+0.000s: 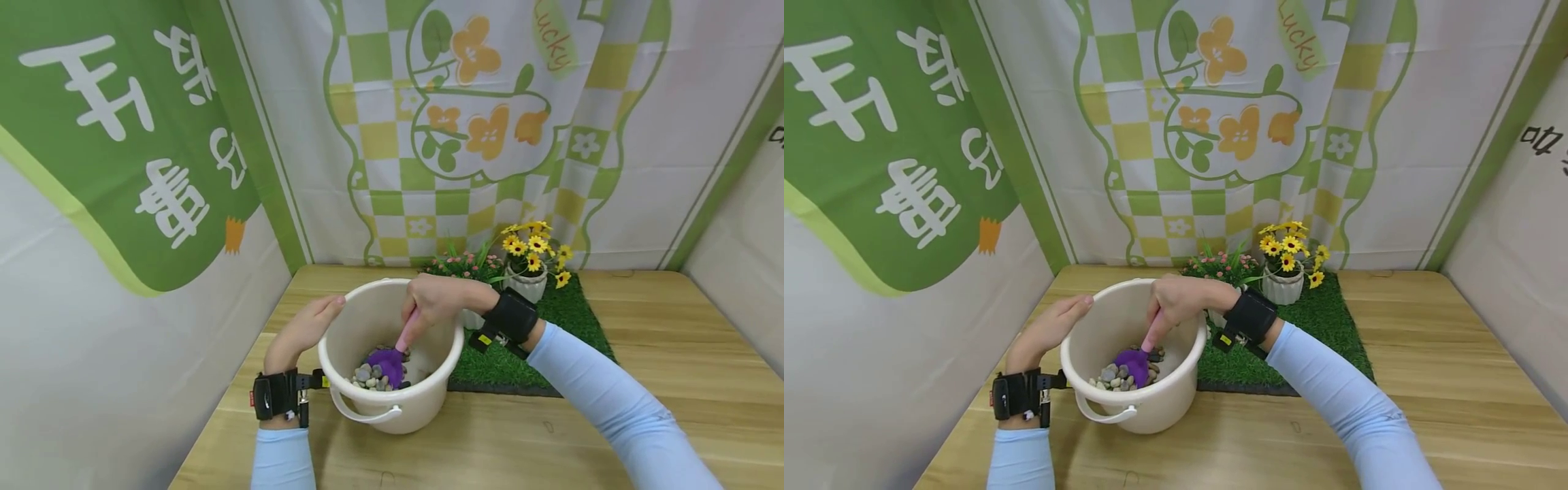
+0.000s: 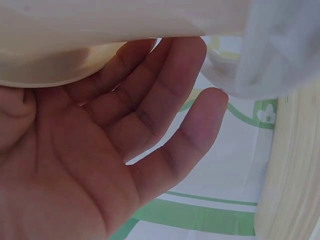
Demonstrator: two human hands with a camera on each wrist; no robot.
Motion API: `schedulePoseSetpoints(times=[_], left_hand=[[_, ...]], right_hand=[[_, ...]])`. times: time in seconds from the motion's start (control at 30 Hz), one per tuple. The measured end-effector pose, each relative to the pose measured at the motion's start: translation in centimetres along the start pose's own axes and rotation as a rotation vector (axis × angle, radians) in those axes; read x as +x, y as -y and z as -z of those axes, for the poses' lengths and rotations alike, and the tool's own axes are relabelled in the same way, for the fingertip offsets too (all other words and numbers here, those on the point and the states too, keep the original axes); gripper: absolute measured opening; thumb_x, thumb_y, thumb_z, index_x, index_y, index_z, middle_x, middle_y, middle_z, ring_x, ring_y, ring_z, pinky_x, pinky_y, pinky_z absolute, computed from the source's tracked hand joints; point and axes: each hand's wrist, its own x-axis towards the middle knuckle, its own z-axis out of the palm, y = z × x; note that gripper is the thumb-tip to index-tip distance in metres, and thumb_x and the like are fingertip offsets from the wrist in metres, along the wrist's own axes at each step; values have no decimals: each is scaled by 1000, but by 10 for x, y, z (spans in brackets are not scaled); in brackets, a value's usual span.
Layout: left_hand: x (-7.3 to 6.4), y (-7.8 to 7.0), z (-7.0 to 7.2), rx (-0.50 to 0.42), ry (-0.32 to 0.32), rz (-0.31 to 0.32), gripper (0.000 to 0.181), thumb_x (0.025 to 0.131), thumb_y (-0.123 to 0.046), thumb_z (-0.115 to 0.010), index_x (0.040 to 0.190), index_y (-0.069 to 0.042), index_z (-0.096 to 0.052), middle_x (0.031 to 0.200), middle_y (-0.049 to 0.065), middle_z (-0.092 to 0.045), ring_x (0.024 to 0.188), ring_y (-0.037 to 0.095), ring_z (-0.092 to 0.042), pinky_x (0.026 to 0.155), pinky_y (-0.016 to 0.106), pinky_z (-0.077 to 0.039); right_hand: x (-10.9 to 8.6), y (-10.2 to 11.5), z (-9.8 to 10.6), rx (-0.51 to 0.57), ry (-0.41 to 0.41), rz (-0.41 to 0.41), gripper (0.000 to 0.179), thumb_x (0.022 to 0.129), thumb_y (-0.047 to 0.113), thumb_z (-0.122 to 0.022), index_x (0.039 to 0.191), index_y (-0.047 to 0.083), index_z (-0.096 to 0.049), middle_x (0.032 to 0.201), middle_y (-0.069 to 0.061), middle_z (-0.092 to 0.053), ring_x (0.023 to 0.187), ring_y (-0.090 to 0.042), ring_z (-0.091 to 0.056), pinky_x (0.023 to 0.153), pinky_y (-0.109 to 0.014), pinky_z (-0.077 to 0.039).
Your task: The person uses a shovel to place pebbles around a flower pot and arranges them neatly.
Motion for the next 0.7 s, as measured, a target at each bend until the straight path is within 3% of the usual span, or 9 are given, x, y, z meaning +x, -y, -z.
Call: schedulePoseSetpoints(times=[0.2,0.4,0.7], left_hand=[[2,-2,0,-7,6,-19,48,106,-30,-31,129,6,-54,109,19,-66,95,29,-64,83,43,-51],[1,0,1,-18,20,-42,46,107,-24,-31,127,10,-54,107,23,-65,91,31,-65,77,40,-54],[-2,-1,1,-27,23,-30,47,107,-26,-30,128,9,-54,107,22,-65,91,28,-66,75,37,-55]], right_hand=[[-6,-3,4,98,-45,-50,17,78,41,-75,77,24,-76,64,9,-66,48,-3,-52,46,-18,-41],[-13,-5,6,257,-87,-115,17,80,40,-73,76,24,-76,66,2,-66,46,-11,-52,44,-22,-42],[-16,-4,5,223,-142,-78,11,83,34,-72,80,23,-75,64,10,-63,43,-8,-51,43,-22,-42]])
